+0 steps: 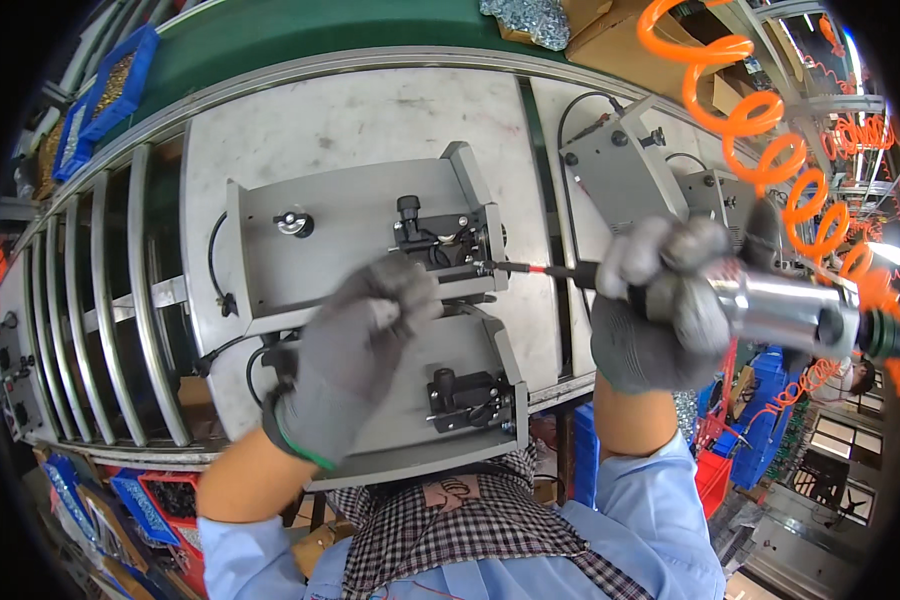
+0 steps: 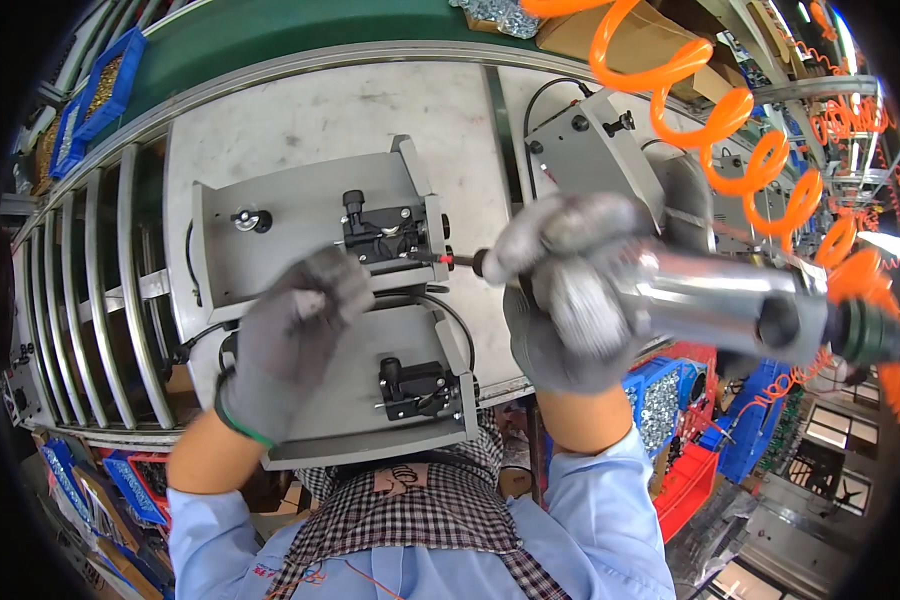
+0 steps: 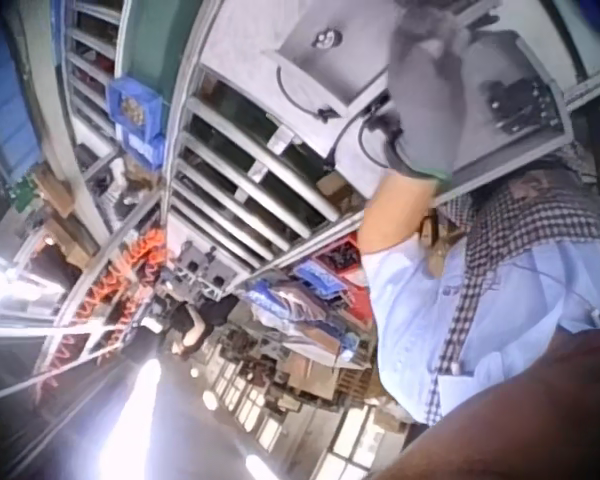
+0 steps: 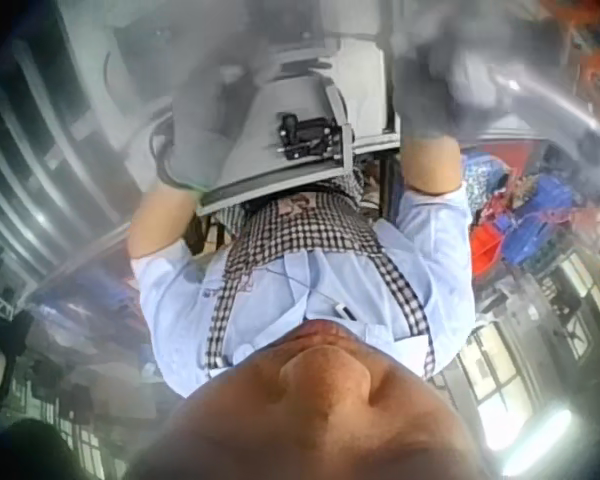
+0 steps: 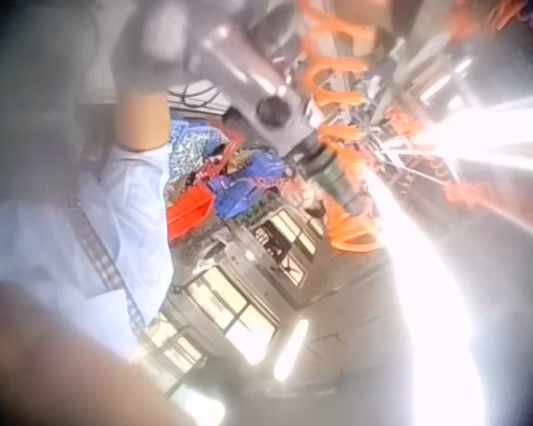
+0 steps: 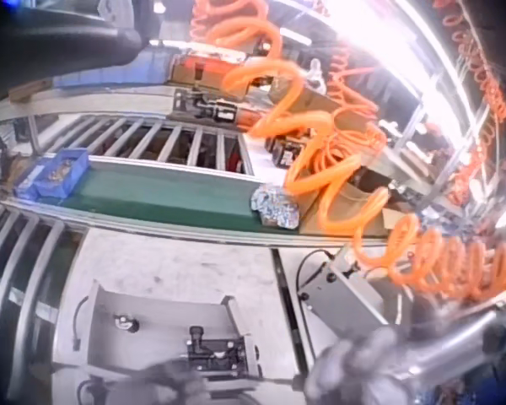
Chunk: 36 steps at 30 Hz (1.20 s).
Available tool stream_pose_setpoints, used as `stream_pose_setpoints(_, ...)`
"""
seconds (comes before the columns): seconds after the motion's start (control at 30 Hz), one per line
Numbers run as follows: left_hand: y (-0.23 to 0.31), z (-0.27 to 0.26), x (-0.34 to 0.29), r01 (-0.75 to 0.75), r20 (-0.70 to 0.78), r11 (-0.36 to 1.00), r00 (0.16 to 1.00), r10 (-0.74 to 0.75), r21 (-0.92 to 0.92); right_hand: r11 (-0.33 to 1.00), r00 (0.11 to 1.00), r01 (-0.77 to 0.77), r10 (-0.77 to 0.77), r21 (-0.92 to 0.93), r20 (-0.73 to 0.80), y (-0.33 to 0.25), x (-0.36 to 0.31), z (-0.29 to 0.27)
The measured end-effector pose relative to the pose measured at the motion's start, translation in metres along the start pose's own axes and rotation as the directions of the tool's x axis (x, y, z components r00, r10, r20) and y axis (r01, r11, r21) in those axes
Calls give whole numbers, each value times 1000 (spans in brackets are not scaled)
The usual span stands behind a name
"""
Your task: The person assembles an electronic device on a factory line. They use a pneumatic screwdriver to fasten screws into a metal casing, then connect internal wires and components, and finally secure the casing cover.
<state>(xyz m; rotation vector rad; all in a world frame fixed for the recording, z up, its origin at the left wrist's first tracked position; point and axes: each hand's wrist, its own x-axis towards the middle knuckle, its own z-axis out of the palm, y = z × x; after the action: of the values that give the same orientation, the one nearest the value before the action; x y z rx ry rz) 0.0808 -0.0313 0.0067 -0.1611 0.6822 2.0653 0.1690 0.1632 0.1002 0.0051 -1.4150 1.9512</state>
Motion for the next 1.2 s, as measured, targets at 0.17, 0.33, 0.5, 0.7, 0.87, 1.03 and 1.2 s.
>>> stream_pose_setpoints(0.17,54,30,78,-57,-248,974,962,112,218,986,976,88,-58,-140,209,34,26,-18)
stream_pose_setpoints(0.33,63,19,111,-14,-230,916,966,115,401,994,998,34,-38,-103,-43,45,26,-4)
stream_pose_setpoints(0.5,63,15,102,59,-208,872,977,50,486,981,997,-67,73,-183,26,49,24,-20)
stream_pose_setpoints(0.7,66,13,105,29,-241,905,967,82,425,977,995,-88,93,-193,21,51,22,-19)
stream_pose_setpoints(0.87,69,17,107,60,-262,929,964,41,366,980,1000,-11,12,-198,2,56,18,-11)
stream_pose_setpoints(1.03,70,17,106,30,-234,905,969,78,425,967,999,-14,25,-256,40,53,18,-9)
stream_pose_setpoints(1.2,68,13,104,26,-147,854,987,59,520,939,999,-1,12,-345,30,60,13,-4)
